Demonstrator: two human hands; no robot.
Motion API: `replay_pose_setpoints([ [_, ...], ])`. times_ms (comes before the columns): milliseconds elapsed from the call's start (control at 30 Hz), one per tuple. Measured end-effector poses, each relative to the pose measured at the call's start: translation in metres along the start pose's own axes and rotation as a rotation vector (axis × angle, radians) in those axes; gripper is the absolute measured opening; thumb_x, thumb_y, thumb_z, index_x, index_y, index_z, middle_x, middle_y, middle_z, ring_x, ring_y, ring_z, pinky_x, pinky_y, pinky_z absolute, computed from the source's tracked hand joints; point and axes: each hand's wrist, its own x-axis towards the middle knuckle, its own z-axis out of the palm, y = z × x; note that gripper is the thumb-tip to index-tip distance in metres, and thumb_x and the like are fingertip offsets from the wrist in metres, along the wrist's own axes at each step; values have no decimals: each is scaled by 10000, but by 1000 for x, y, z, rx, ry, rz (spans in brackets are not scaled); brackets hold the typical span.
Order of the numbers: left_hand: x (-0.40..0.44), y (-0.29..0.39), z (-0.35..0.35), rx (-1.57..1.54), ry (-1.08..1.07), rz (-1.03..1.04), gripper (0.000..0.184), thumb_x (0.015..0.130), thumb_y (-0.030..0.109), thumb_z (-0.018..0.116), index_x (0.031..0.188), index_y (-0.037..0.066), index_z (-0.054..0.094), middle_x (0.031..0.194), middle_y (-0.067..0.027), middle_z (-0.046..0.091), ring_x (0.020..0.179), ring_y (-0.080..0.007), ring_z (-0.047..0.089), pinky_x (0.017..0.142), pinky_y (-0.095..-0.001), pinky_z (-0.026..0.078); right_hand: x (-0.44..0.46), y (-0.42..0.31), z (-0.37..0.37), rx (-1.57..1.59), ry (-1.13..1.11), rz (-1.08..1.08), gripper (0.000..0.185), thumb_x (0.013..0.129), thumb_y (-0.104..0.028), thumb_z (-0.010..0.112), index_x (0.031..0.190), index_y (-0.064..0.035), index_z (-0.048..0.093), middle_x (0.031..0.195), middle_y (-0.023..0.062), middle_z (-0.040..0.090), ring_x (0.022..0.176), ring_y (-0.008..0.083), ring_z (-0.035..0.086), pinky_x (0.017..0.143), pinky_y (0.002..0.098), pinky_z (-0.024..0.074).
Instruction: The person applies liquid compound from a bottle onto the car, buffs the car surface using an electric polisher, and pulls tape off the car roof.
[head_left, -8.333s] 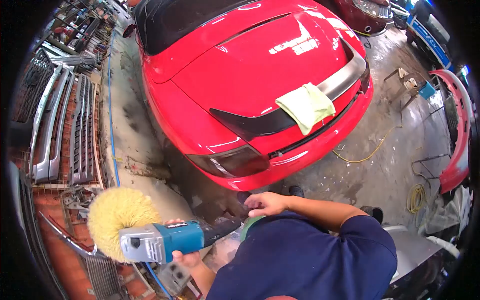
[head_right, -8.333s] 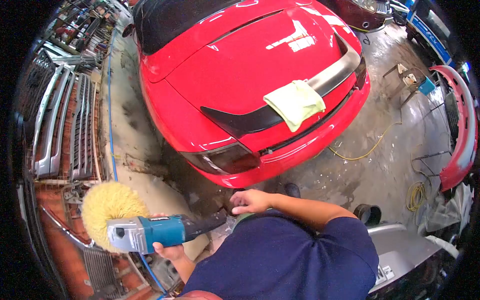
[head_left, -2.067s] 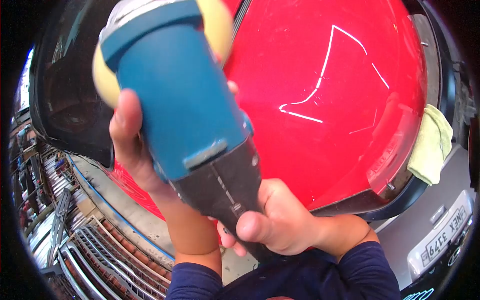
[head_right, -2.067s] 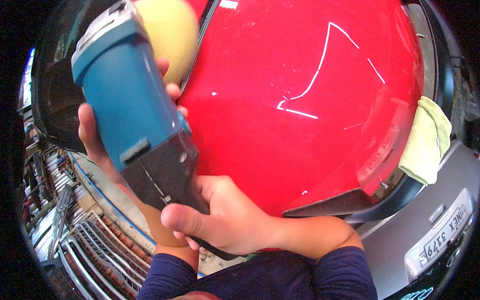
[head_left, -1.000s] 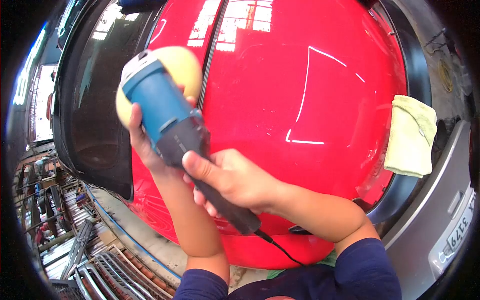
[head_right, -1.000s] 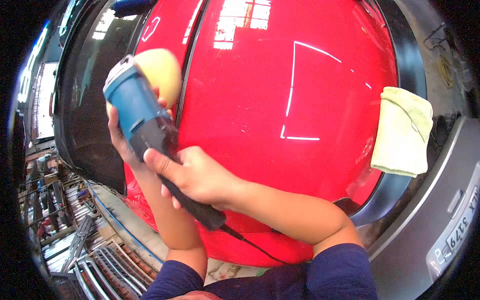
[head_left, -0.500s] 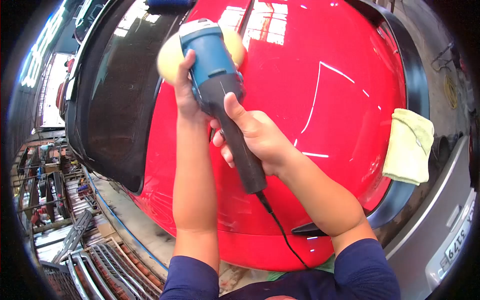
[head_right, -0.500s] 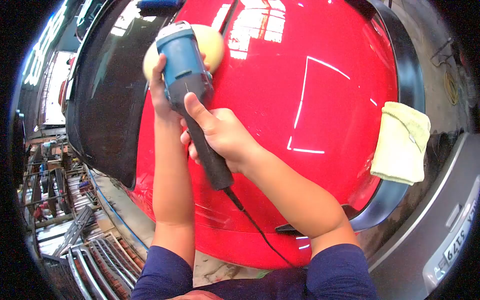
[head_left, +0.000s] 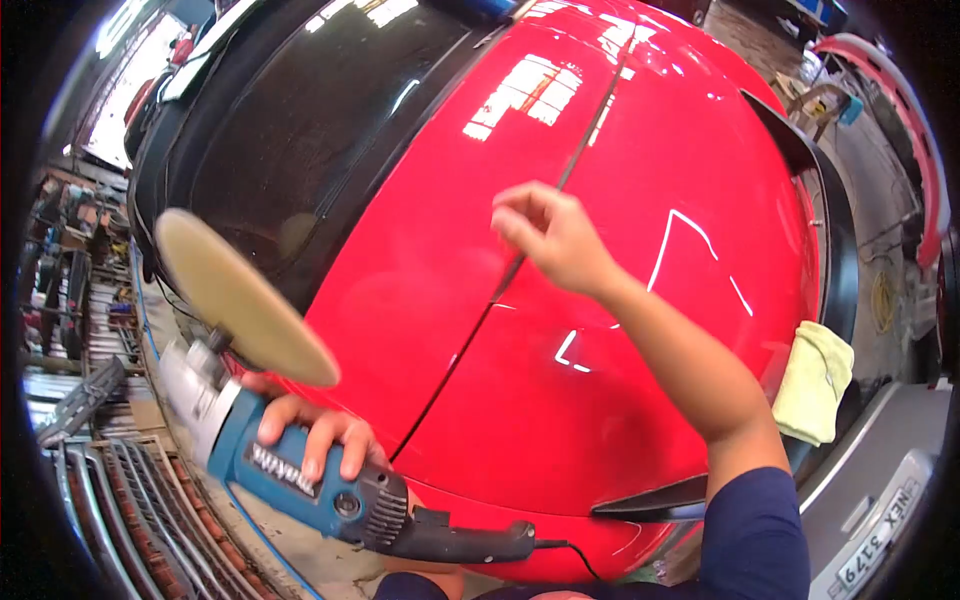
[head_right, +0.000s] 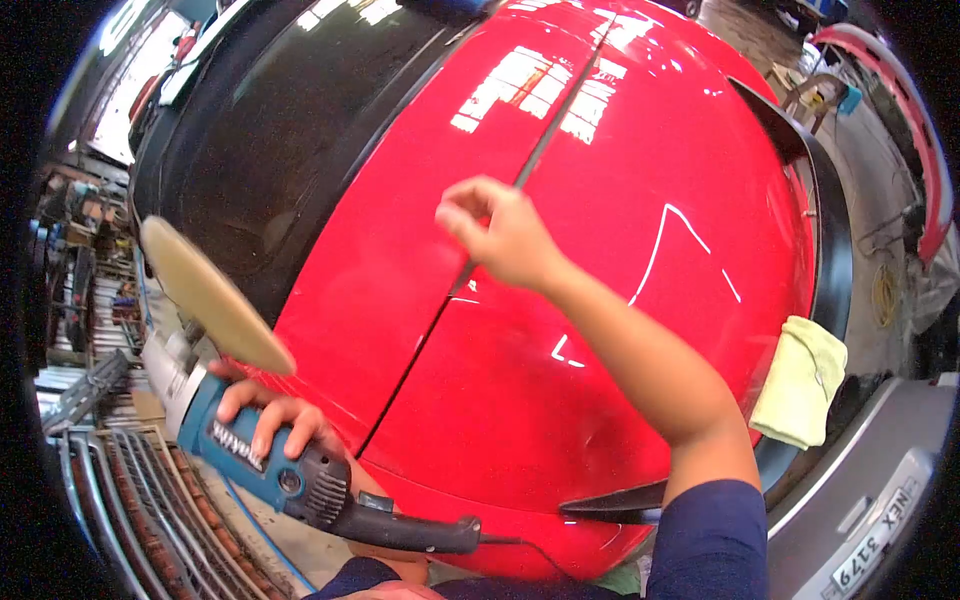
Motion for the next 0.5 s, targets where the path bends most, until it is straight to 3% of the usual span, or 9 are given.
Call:
replay_pose_setpoints([
  [67,-14,36,-20,62,-115,28,688,1031,320,598,1617,77,330,1279,-49,645,841,-240,707,735,-487,536,57,23,11,36,98,-71,310,977,-230,747,1151,24,708,1021,116,766,976,154,706,899,318,555],
  [100,-25,45,-21,81,-75,83,669,1042,308,591,1616,77,337,1254,-70,661,841,-261,721,715,-491,555,86,36,14,-154,159,-188,234,1009,-146,717,1165,23,671,1001,53,719,918,109,665,835,273,541],
  [133,-32,60,-44,25,-205,79,658,1051,296,579,1622,80,334,1254,-91,664,847,-287,736,706,-493,582,111,36,17,-276,232,-209,278,981,-168,756,1168,21,674,1041,72,728,954,129,674,857,284,546],
  [167,-43,72,-52,66,-179,102,698,1034,287,612,1641,127,308,1259,-96,672,837,-314,745,724,-536,598,140,43,16,-303,274,-176,329,954,-183,786,1185,21,671,1075,85,730,988,142,675,875,296,552],
  [233,-62,91,-60,152,-148,105,764,1004,299,658,1659,178,285,1253,-98,689,832,-350,756,746,-588,613,207,62,7,-270,412,-357,481,892,-215,835,1257,21,630,1096,125,729,1003,188,687,876,327,562],
  [333,-72,98,-84,106,-210,191,710,1020,244,599,1653,152,289,1272,-87,663,799,-300,743,749,-550,596,306,86,-22,-336,630,-322,597,834,-226,869,1284,44,583,1159,137,692,1065,207,667,918,336,563],
  [367,-71,96,-79,96,-139,250,705,1027,265,570,1658,148,277,1281,-90,659,781,-295,740,761,-558,594,327,80,-24,-309,638,-247,663,844,-204,867,1366,40,539,1267,158,658,1069,198,655,896,321,560],
  [467,-66,119,-110,40,-220,123,726,1042,355,574,1678,234,245,1366,-80,634,920,-335,736,840,-587,568,407,101,-67,-452,640,-200,852,771,-235,915,1429,65,464,1305,197,653,1072,221,670,962,355,546],
  [500,-61,124,-117,53,-236,79,739,1038,381,583,1680,247,242,1396,-76,626,956,-342,735,858,-581,561,437,110,-88,-667,710,-234,783,791,-259,907,1386,61,513,1241,170,677,1038,207,673,936,359,550],
])
